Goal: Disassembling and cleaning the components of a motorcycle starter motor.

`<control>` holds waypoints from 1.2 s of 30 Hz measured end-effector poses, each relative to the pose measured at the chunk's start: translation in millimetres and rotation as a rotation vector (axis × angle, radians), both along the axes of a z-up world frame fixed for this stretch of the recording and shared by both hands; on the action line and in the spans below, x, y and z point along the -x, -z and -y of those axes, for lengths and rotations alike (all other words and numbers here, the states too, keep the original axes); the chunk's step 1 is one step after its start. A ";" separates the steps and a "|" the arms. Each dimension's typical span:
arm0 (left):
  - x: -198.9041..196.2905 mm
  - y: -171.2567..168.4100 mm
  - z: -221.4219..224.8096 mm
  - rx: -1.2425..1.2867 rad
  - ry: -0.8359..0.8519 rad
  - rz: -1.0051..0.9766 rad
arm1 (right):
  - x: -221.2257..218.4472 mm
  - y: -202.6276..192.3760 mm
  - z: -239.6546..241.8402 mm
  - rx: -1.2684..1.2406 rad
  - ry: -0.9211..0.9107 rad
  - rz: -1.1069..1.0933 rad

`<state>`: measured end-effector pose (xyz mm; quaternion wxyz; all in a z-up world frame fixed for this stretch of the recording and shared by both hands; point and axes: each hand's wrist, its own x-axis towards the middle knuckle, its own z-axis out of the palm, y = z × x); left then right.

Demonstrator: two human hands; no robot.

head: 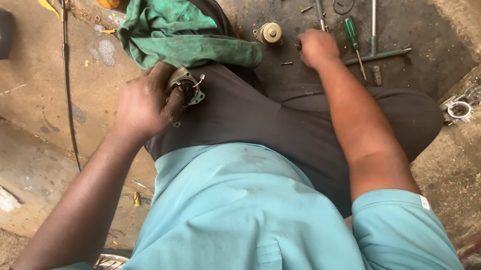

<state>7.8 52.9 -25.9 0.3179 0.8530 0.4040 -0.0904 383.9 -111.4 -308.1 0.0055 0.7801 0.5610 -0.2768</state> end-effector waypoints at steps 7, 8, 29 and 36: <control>1.6 9.2 -1.7 0.033 -0.080 0.111 | -2.0 1.7 1.4 0.088 0.087 0.018; 1.7 9.8 -1.7 0.034 -0.092 0.112 | -2.6 0.3 1.6 0.056 0.194 -0.059; 23.3 17.5 32.4 0.158 -0.263 0.360 | 118.0 -206.1 -4.1 -0.328 0.459 -1.446; 17.6 13.6 48.7 0.132 -0.242 0.323 | 190.1 -210.5 2.9 -0.369 0.309 -1.357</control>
